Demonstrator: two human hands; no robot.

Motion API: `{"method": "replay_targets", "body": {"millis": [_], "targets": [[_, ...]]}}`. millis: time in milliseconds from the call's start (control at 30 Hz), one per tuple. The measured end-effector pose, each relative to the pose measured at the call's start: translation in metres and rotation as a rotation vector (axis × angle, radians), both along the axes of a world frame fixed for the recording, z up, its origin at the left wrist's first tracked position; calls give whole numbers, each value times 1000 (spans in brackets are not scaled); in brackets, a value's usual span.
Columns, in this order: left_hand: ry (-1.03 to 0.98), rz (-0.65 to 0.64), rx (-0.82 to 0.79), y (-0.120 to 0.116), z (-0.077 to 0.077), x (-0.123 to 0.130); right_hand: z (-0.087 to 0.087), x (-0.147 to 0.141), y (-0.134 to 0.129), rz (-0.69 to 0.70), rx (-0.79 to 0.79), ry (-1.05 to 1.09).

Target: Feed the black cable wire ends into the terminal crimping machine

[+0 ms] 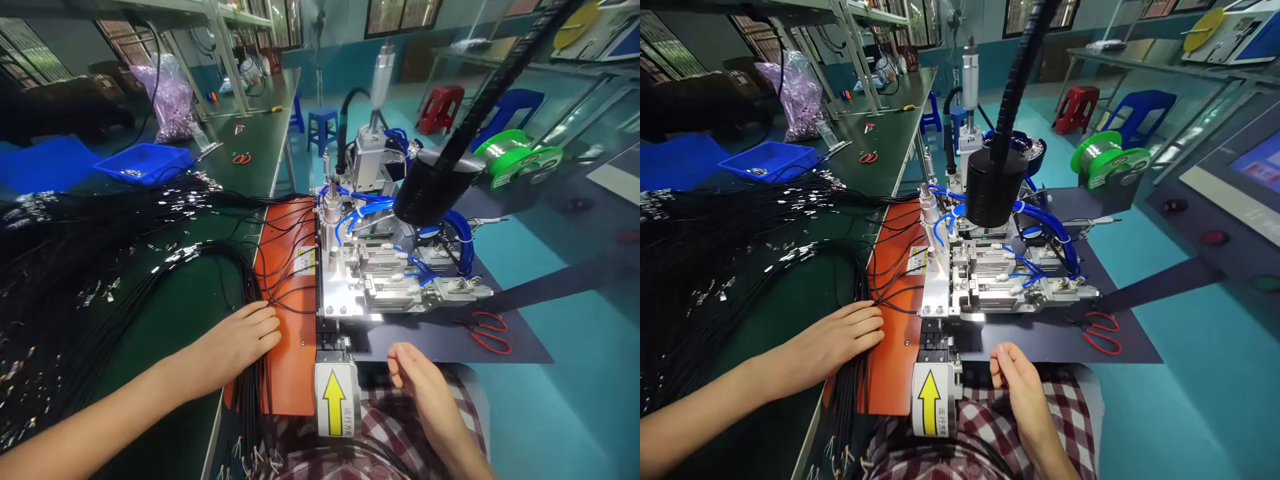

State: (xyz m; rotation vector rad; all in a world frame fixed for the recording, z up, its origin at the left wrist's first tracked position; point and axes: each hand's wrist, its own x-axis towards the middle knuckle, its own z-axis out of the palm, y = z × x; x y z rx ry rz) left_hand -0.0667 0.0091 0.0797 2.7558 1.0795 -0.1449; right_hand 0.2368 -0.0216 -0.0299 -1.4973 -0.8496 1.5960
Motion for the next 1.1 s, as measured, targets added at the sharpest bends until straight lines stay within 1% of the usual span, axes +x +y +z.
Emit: {"method": "replay_targets", "body": {"millis": [133, 200, 267, 333, 400, 433, 467, 533, 600, 633, 733, 800, 900, 967, 1033, 1100], "targets": [[-15, 2, -43, -1, 3, -4, 10, 0, 1, 6, 28, -32], [-56, 1, -39, 0, 5, -9, 15, 1, 2, 17, 60, -59], [-142, 1, 6, 0, 3, -13, 20, 0, 1, 38, 104, -86], [-259, 51, 89, -1, -1, -13, 24, -3, -1, 73, 157, -122], [-390, 140, 146, -4, -7, -6, 29, -10, -5, 136, 216, -151], [-450, 180, 150, -6, -10, 1, 32, -14, -7, 173, 245, -154], [-501, 202, 140, -9, -13, 8, 34, -19, -10, 207, 268, -144], [-551, 198, 107, -16, -19, 24, 38, -27, -14, 243, 283, -75], [-541, 201, 109, -23, -24, 35, 41, -32, -16, 227, 256, 55], [-526, 217, 122, -26, -27, 38, 42, -34, -16, 194, 239, 130], [-478, 297, 181, -36, -35, 34, 44, -37, -12, 73, 191, 295], [-446, 345, 167, -42, -35, 33, 44, -41, -9, 30, 150, 321], [-467, 427, 33, -48, -28, 46, 46, -49, -6, 58, 118, 277], [-548, 465, -103, -48, -19, 63, 48, -53, -6, 115, 155, 211], [-636, 506, -324, -45, -12, 78, 51, -53, -5, 164, 193, 162], [-703, 530, -572, -39, -9, 87, 53, -48, -4, 182, 186, 159]]}}
